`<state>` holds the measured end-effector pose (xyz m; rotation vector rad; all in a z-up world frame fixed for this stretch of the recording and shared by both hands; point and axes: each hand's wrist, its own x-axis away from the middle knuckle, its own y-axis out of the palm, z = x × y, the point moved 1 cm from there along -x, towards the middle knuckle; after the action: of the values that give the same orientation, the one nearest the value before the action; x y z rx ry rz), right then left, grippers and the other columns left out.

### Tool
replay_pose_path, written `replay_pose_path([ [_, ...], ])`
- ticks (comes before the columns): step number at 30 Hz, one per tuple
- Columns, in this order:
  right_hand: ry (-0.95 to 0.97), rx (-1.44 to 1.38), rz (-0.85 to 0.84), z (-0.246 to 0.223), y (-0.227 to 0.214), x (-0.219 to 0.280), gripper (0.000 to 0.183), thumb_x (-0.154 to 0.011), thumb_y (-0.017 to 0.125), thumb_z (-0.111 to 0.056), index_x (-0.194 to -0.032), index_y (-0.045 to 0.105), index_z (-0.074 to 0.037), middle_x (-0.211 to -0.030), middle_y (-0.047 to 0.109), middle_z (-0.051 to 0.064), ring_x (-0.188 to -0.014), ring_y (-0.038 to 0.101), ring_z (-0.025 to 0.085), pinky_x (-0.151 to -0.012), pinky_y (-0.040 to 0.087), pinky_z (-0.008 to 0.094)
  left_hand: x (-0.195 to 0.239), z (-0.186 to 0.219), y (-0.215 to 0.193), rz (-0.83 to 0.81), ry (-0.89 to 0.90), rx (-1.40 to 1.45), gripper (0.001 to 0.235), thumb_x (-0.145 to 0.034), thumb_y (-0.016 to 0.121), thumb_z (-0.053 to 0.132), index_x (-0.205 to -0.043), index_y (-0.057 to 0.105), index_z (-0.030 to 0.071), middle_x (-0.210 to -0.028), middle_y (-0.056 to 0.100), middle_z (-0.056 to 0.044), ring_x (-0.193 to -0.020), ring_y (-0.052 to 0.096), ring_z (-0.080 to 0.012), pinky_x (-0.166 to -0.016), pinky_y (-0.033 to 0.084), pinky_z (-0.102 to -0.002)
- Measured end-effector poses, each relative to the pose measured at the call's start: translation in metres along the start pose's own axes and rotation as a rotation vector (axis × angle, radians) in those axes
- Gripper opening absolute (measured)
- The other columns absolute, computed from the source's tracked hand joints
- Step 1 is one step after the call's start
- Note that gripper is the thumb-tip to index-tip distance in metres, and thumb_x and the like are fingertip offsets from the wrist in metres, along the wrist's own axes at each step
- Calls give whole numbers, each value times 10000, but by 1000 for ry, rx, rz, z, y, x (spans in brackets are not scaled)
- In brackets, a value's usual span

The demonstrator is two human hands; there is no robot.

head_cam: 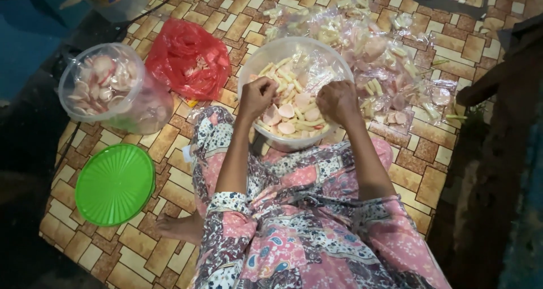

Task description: The person sits on the floor and packs sliced food items from a large plastic bowl into small clear plastic bags. They repeatedly pick up slices, place them into bags, and set the filled bags aside on the floor.

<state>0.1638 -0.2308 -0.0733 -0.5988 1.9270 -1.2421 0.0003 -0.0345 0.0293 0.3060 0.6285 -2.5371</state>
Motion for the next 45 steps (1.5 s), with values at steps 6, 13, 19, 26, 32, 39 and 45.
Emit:
replay_pose_path([
  [6,108,-15,-119,-31,-32,0,201,-806,650,-378,-921,663,-214,-921,665,58,-1022,595,232,-1027,298,362,4,-9,0,7,8,-36,60,-827,640,161,-785,673,134,-574,641,-54,-522,627,-173,-547,505,-289],
  [13,-102,77,42,-7,6,-2,178,-745,676,-387,-837,629,-242,-844,629,-32,-904,611,178,-999,332,366,11,-5,-3,-36,14,-47,47,-812,650,152,-770,666,138,-566,633,-39,-520,606,-159,-548,488,-271],
  [19,-91,85,-22,-25,-32,-1,181,-783,629,-430,-852,607,-264,-892,625,-53,-954,595,150,-1016,310,344,10,-7,5,-189,177,-79,82,-762,717,145,-758,670,78,-600,634,-134,-561,617,-261,-556,485,-340],
  [26,-57,147,-75,-15,-19,2,204,-833,575,-472,-863,586,-270,-907,613,-75,-979,584,99,-1007,310,285,36,20,26,-664,81,-524,375,-727,653,494,-849,650,139,-781,666,-109,-818,642,-332,-768,509,-455],
  [32,-44,145,-52,-12,-10,2,190,-816,577,-433,-880,586,-254,-923,620,-57,-974,588,126,-1016,309,321,69,-35,55,-733,224,-549,355,-810,536,458,-846,605,112,-787,619,-118,-824,622,-332,-736,505,-454],
  [39,-34,83,24,-3,15,11,200,-779,607,-420,-862,598,-238,-914,616,-27,-961,583,174,-1017,301,411,86,-47,57,-574,514,-521,230,-845,496,370,-788,554,155,-704,529,-31,-705,589,-250,-629,502,-365],
  [45,-55,47,33,-11,-7,36,142,-778,627,-356,-820,626,-220,-860,635,-6,-919,606,200,-999,324,430,100,1,51,-564,574,-402,299,-896,413,362,-734,502,128,-681,491,-53,-662,564,-251,-599,483,-352],
])
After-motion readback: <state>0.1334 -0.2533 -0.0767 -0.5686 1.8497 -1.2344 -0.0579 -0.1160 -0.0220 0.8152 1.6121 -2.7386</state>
